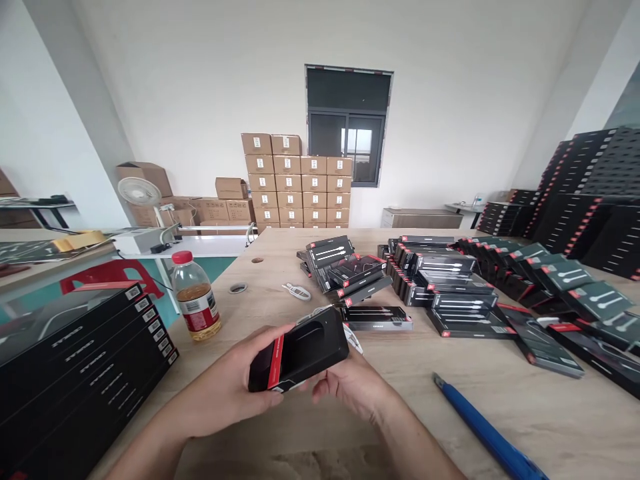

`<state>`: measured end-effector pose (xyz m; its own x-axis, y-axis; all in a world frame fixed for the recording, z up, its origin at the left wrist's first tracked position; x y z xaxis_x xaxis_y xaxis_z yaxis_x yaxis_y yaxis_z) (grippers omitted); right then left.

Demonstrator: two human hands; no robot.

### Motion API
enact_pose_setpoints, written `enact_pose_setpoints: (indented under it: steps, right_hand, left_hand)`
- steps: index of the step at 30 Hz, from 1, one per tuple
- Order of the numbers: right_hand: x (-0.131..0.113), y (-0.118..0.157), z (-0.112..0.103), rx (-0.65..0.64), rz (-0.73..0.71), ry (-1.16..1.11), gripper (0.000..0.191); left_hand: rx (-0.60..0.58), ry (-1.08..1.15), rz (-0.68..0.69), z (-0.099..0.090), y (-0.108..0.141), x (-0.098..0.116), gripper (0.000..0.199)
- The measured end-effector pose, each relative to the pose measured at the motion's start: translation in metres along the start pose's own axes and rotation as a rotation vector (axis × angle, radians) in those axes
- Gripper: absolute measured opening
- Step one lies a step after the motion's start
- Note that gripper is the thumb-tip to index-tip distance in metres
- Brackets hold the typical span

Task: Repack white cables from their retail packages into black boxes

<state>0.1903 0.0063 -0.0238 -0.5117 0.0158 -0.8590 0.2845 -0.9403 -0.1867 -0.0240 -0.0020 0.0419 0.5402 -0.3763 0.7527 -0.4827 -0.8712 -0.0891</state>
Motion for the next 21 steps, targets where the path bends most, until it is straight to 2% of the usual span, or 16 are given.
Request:
enact_pose_setpoints:
  steps: [2, 5, 9, 12, 14, 15, 17, 20, 21]
  right_hand:
    - [0.001, 0.002, 0.004, -0.019, 0.0, -0.023, 0.038]
    - [0.0, 0.003, 0.009, 0.027, -0.067, 0.006, 0.041]
    - [-0.001, 0.004, 0.014, 0.196, -0.338, 0.291, 0.042]
    - [0.002, 0.006, 0.019, 0.296, -0.529, 0.433, 0.067]
    - [0.004, 0.007, 0.021, 0.306, -0.605, 0.433, 0.088]
    - [0.004, 0.008, 0.021, 0.297, -0.627, 0.442, 0.092]
    - [0.006, 0.008, 0.019, 0.26, -0.657, 0.523, 0.078]
    - [0.009, 0.007, 0.016, 0.154, -0.699, 0.767, 0.032]
    - [0.01, 0.006, 0.015, 0.124, -0.711, 0.832, 0.026]
  left_hand:
    - [-0.011, 0.032, 0.01, 0.001, 0.001, 0.003, 0.088]
    - [-0.008, 0.085, 0.017, 0.005, 0.0, 0.006, 0.091]
    - [0.041, 0.157, -0.02, 0.012, -0.004, 0.002, 0.089]
    - [0.097, 0.201, -0.072, 0.014, -0.005, -0.001, 0.086]
    - [0.129, 0.213, -0.104, 0.014, -0.005, -0.003, 0.087]
    - [0.137, 0.208, -0.114, 0.014, -0.004, -0.004, 0.088]
    - [0.145, 0.176, -0.121, 0.014, -0.004, -0.005, 0.09]
    - [0.167, 0.095, -0.132, 0.015, -0.004, -0.006, 0.095]
    - [0.179, 0.062, -0.133, 0.016, -0.004, -0.006, 0.096]
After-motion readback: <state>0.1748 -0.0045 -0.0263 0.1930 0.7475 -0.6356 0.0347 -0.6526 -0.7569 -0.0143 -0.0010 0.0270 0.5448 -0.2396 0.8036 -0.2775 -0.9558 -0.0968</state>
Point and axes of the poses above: each hand's wrist, its own y-axis away from the middle knuckle, its own z-axis out of the palm, x = y × z, the point moved 1 cm from there along -y, towards the middle knuckle, and after that the axes turned 10 degrees about -z, right-handed, at the moved point
